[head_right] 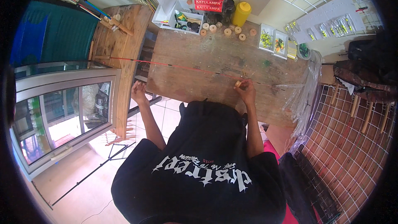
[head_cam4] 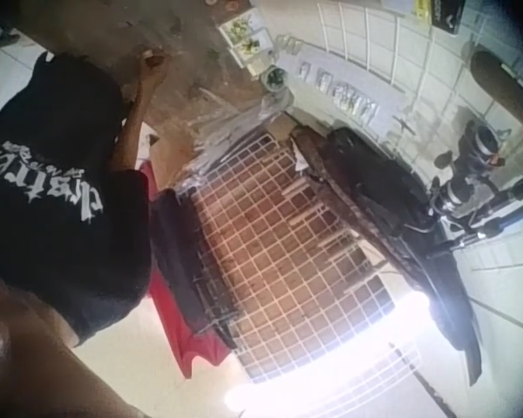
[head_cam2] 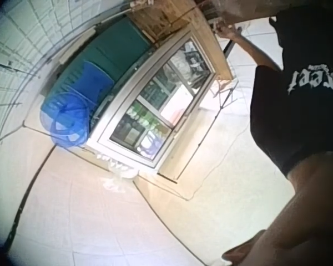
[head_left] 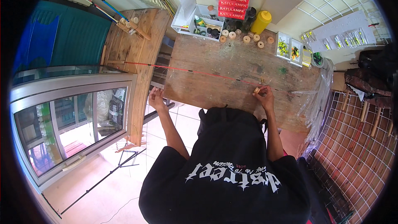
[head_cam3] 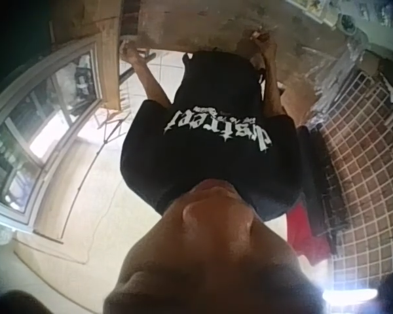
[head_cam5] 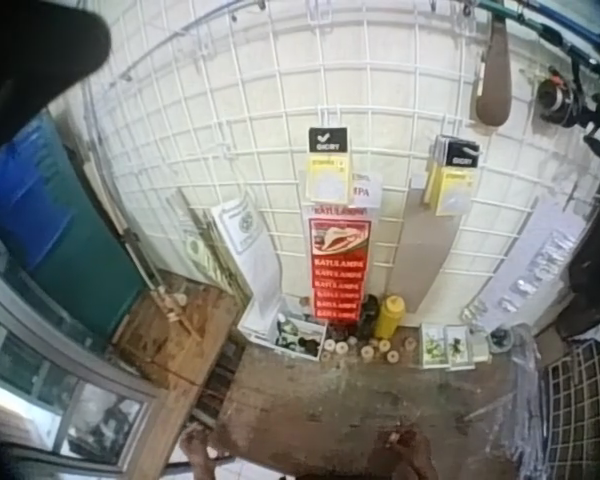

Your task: Checking and threading a fishing rod line with various small components.

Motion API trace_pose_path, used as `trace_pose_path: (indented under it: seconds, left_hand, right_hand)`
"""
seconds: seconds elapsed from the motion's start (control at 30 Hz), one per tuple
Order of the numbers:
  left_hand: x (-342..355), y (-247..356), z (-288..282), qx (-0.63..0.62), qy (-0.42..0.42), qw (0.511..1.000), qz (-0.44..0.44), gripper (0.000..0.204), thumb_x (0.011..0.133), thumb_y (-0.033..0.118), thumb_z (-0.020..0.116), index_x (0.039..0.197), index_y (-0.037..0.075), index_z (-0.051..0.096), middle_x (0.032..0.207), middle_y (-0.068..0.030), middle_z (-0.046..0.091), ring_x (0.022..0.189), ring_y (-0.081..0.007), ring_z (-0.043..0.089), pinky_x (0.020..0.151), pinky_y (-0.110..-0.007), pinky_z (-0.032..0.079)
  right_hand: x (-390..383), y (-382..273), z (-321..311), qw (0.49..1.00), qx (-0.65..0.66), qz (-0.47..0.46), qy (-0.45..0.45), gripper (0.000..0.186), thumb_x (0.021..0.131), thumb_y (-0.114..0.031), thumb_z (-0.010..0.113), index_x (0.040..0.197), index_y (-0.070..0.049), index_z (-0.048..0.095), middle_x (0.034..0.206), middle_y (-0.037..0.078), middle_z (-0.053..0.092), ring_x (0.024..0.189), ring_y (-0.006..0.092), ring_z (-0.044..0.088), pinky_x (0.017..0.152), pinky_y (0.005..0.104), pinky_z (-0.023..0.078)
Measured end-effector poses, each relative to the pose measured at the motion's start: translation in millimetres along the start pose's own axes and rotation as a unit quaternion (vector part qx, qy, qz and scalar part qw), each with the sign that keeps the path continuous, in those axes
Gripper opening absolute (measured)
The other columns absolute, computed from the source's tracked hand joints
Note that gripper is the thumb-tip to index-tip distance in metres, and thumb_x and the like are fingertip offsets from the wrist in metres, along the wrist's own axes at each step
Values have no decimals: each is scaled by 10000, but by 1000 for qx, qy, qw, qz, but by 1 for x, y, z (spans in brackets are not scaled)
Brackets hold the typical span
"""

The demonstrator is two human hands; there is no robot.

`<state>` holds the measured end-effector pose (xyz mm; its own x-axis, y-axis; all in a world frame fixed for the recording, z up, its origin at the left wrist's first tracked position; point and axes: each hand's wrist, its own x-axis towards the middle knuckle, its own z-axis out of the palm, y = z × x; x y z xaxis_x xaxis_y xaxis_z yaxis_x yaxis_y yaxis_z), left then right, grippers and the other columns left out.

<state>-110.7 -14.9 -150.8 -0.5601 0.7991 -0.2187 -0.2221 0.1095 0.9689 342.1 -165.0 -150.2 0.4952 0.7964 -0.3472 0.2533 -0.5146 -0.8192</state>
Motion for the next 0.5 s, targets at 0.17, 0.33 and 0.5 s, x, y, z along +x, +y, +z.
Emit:
trace_pose_path:
  seconds: [0.17,0.33,0.5]
  left_hand:
    - [-8,-6,-1,97,-103,989,-35,206,888,83,619,1083,18,608,944,-66,623,755,-121,600,650,-229,500]
    - [-64,4,78,204,-106,963,140,209,868,100,631,1061,21,615,960,-67,626,863,-156,579,749,-283,466]
    - [-157,45,173,283,-375,853,230,211,850,155,656,1036,55,645,1035,-117,605,984,-257,568,883,-366,438]
  right_hand:
    - [-6,-3,-2,987,-99,-105,75,481,635,-268,839,1014,-72,618,852,92,681,792,239,663,752,360,505]
    - [-23,-27,-24,978,-201,-33,51,379,724,-345,760,982,-86,661,784,117,673,762,302,650,726,400,504]
    - [-57,-106,-66,976,-203,60,44,231,843,-301,654,904,-80,678,739,163,655,745,350,634,700,395,502]
